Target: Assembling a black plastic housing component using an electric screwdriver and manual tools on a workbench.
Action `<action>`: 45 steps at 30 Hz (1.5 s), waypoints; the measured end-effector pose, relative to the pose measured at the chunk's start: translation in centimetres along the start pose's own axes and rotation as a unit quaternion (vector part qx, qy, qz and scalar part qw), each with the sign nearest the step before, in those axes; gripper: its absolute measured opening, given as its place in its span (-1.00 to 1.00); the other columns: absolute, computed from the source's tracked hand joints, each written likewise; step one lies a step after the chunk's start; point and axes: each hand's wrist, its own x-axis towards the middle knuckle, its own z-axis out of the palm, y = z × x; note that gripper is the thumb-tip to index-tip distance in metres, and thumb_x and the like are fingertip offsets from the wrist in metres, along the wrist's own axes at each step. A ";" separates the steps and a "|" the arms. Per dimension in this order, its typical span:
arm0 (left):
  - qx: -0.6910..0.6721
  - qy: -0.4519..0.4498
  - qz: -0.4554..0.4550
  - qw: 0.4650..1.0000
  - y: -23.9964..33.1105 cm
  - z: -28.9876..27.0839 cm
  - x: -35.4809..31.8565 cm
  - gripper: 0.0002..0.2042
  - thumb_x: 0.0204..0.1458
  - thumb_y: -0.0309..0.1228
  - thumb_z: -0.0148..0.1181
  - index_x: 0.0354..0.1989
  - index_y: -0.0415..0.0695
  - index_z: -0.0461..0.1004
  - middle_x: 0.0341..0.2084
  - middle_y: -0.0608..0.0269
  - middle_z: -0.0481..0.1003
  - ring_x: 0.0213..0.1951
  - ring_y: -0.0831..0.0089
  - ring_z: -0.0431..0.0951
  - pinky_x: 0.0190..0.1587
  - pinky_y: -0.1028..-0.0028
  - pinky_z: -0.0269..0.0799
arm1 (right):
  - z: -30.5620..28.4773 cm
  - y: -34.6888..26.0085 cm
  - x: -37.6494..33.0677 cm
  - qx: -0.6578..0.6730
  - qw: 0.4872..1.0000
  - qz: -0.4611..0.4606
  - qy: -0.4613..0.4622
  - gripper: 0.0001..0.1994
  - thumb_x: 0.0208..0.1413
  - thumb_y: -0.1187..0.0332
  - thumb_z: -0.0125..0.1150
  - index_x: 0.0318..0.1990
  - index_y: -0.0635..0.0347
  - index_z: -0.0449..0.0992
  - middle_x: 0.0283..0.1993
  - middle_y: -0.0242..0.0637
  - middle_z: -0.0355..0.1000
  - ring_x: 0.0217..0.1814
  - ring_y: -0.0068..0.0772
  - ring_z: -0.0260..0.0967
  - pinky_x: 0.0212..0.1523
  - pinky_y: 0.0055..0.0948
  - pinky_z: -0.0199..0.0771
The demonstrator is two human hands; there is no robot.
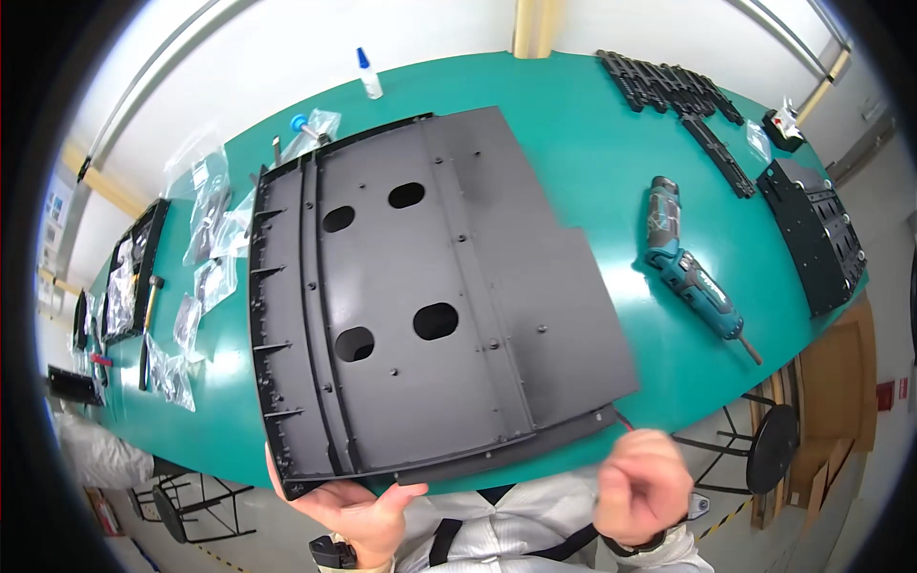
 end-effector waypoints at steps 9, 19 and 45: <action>-0.001 0.002 0.029 1.000 0.4 0.6 0.5 0.32 -0.31 -0.03 0.73 0.54 -0.24 -0.12 0.47 0.02 0.07 0.46 0.11 0.12 0.51 0.12 -0.01 | 2.0 -2.0 2.9 0.217 0.885 0.408 -0.059 -0.81 0.32 0.43 0.31 -0.31 0.41 0.60 -0.45 -0.25 0.60 -0.44 -0.53 0.57 -0.44 -0.55 0.56; -0.017 -0.005 0.016 1.000 1.0 1.0 0.8 0.21 -0.22 -0.03 0.67 0.51 -0.27 -0.04 0.42 0.02 0.14 0.43 0.13 0.16 0.50 0.11 0.03 | 3.1 -2.3 2.8 0.371 0.789 0.490 -0.003 -0.73 0.32 0.28 0.36 -0.27 0.36 0.56 -0.49 -0.30 0.54 -0.54 -0.60 0.49 -0.55 -0.59 0.47; -0.035 -0.019 0.013 0.999 2.6 1.8 1.1 0.23 -0.32 -0.12 0.75 0.49 -0.21 -0.02 0.35 0.09 0.22 0.35 0.18 0.29 0.40 0.19 0.23 | 2.8 -2.1 2.9 0.402 0.763 0.505 -0.032 -0.67 0.41 0.30 0.20 -0.26 0.51 0.52 -0.35 0.02 0.61 -0.43 -0.25 0.62 -0.46 -0.39 0.66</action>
